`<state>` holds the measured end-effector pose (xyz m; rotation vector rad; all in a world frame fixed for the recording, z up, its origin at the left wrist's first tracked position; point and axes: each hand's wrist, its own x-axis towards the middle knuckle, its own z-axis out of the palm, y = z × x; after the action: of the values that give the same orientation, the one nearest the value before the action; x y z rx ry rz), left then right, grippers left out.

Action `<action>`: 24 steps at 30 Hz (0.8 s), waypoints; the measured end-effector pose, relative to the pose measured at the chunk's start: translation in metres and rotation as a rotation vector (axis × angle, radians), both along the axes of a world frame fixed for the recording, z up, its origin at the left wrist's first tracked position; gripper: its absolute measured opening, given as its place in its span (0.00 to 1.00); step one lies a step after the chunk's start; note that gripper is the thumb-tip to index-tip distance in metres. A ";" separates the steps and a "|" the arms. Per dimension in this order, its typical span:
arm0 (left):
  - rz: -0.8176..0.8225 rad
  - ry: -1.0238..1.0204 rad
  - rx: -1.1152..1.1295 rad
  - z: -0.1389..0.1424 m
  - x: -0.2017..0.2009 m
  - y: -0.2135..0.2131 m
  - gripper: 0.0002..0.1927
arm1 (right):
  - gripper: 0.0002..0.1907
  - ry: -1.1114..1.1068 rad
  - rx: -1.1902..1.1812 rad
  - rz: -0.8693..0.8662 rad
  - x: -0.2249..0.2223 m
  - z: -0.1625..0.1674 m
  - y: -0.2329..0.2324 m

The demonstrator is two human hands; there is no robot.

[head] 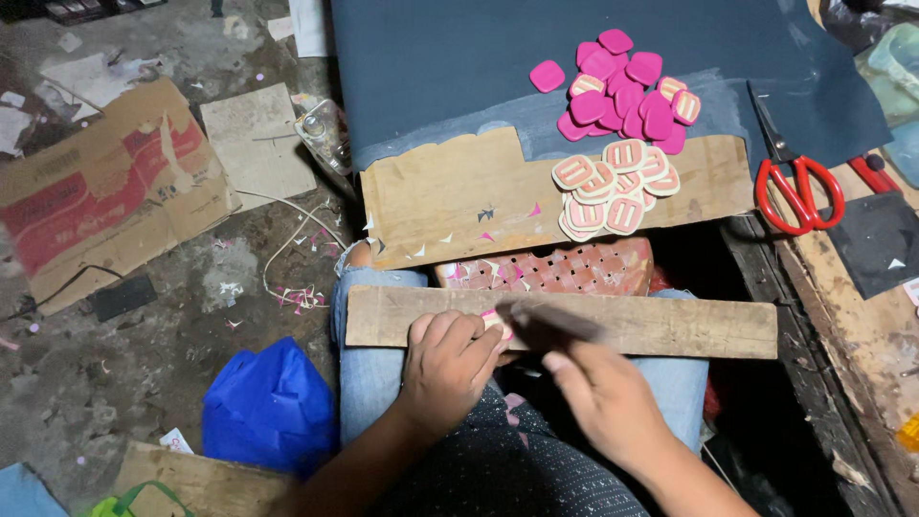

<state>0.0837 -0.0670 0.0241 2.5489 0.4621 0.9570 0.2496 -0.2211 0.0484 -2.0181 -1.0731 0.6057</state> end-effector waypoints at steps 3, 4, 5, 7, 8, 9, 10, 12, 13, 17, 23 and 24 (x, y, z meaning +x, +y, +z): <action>-0.030 0.011 -0.003 -0.001 -0.002 0.001 0.12 | 0.13 -0.057 0.057 0.141 0.002 0.009 0.004; -0.037 0.018 -0.010 -0.001 -0.003 0.001 0.13 | 0.14 -0.037 -0.001 0.082 0.002 0.012 0.004; -0.040 0.030 -0.015 -0.002 -0.004 0.000 0.14 | 0.16 -0.015 -0.066 0.020 0.001 0.014 0.003; -0.044 0.049 -0.019 -0.002 -0.005 0.000 0.15 | 0.16 -0.071 0.089 0.060 -0.001 0.015 0.006; -0.031 0.056 -0.018 -0.003 -0.005 -0.001 0.14 | 0.16 -0.102 0.170 0.076 -0.001 0.015 0.006; -0.018 0.060 -0.014 -0.003 -0.004 -0.002 0.14 | 0.15 -0.090 0.104 0.107 -0.002 0.015 0.007; -0.003 0.061 -0.008 -0.003 -0.002 -0.003 0.13 | 0.15 -0.080 0.040 0.138 -0.001 0.014 0.008; 0.027 0.026 -0.031 -0.003 0.004 -0.004 0.12 | 0.14 -0.085 -0.012 0.153 0.003 0.014 0.008; 0.041 0.015 -0.049 -0.002 0.005 -0.005 0.12 | 0.14 -0.098 0.000 0.137 0.005 0.016 0.007; 0.034 0.027 -0.029 0.001 0.011 -0.009 0.13 | 0.15 -0.076 -0.006 0.052 0.015 0.022 0.003; -0.012 0.013 -0.037 0.000 0.006 -0.009 0.13 | 0.19 -0.058 0.119 -0.073 0.005 0.017 -0.001; -0.001 0.002 -0.029 -0.001 0.005 -0.009 0.12 | 0.16 -0.091 0.067 0.005 0.002 0.014 -0.002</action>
<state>0.0891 -0.0759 0.0231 2.5240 0.4720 0.9400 0.2517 -0.2227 0.0627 -2.0017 -1.1374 0.4774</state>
